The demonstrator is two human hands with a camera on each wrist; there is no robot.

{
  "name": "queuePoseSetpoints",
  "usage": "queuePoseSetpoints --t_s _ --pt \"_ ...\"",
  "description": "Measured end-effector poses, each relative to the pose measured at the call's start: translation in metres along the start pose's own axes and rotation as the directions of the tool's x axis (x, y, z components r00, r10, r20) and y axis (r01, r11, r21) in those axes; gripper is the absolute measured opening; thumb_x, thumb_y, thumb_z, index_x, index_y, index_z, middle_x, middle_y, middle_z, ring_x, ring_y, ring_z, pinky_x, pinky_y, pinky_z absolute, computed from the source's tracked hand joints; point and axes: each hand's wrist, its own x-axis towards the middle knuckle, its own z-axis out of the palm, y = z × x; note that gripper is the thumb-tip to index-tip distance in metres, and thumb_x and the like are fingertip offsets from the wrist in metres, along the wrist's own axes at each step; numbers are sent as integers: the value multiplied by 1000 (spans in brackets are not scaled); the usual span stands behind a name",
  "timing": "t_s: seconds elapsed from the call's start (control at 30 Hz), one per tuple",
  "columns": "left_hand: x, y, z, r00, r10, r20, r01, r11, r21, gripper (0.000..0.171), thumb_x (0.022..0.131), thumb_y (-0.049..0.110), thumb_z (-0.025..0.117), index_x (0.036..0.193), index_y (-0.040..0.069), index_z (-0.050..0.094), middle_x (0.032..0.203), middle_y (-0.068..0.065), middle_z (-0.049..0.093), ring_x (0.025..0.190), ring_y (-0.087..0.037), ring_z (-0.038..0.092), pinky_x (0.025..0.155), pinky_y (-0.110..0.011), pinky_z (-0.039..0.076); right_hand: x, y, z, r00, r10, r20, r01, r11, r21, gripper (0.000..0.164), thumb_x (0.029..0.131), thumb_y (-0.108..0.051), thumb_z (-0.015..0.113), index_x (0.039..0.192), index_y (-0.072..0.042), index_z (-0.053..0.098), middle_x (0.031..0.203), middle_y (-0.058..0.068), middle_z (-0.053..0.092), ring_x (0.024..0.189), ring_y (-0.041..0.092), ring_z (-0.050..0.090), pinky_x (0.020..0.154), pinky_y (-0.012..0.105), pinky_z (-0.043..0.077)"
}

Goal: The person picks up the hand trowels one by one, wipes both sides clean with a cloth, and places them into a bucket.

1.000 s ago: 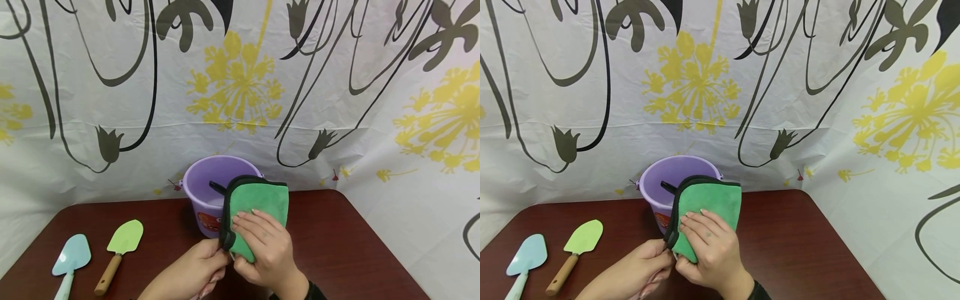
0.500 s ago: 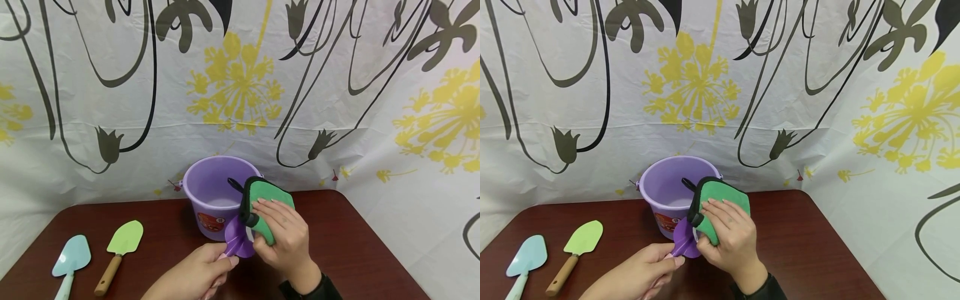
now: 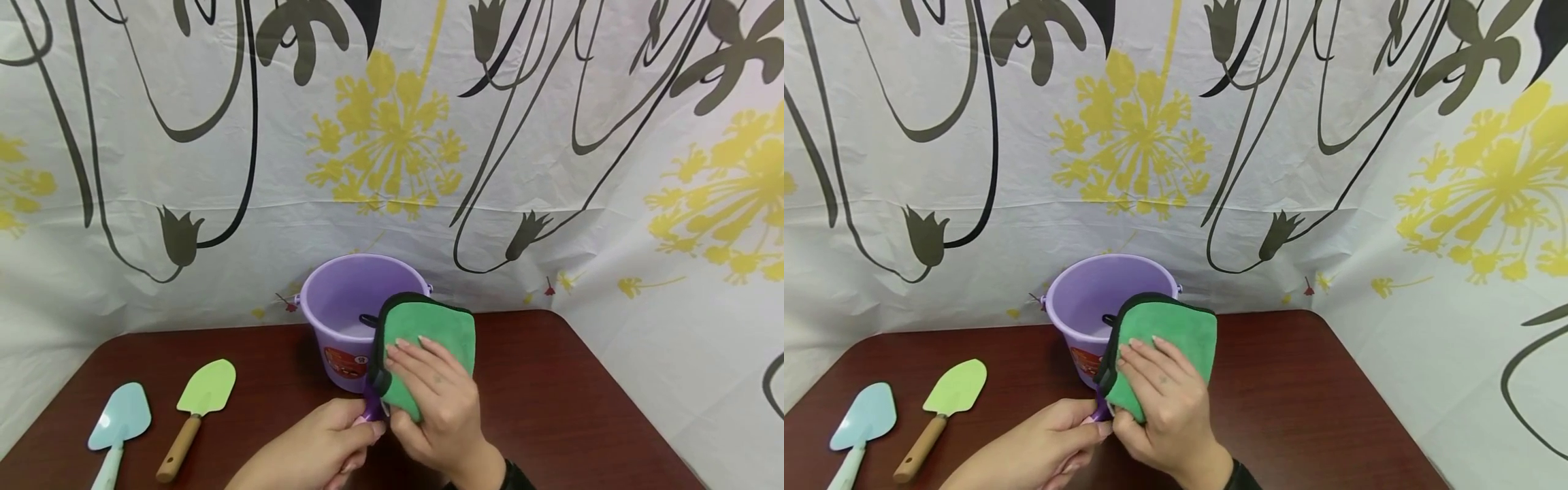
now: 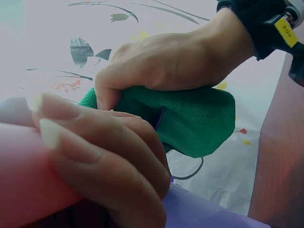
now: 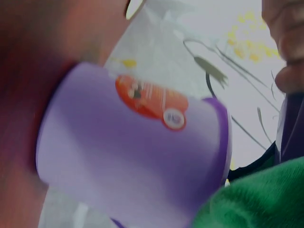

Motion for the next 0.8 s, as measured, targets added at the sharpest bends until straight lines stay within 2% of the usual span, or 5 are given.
queuePoseSetpoints --t_s 0.13,0.33,0.6,0.8 --pt "-1 1 -2 999 -23 -28 23 1000 11 25 101 18 50 80 4 51 59 2 45 40 -9 38 40 -24 34 0 -9 4 1000 -21 16 20 998 52 34 87 -18 50 95 0 77 96 14 78 93 27 75 92 42 55" --pt "-3 2 -6 996 -87 -32 86 996 -32 35 103 25 50 72 9 49 56 4 44 40 -9 39 39 -22 34 -1 -20 7 997 -63 40 59 994 97 38 92 -22 46 95 -1 77 95 13 78 92 24 76 87 40 56" --pt "-3 3 -5 998 -59 -35 59 998 1 33 102 23 51 73 7 50 53 3 43 39 -9 40 40 -23 34 1 -26 7 999 -37 3 36 992 121 36 88 -21 48 92 -1 78 93 13 78 90 23 76 84 39 57" --pt "-2 3 -4 996 -53 -68 55 998 23 36 103 24 50 71 7 50 52 2 44 38 -10 40 37 -24 34 1 -25 7 999 -26 31 23 996 91 35 84 -19 49 95 -2 77 96 13 78 94 24 75 88 41 56"
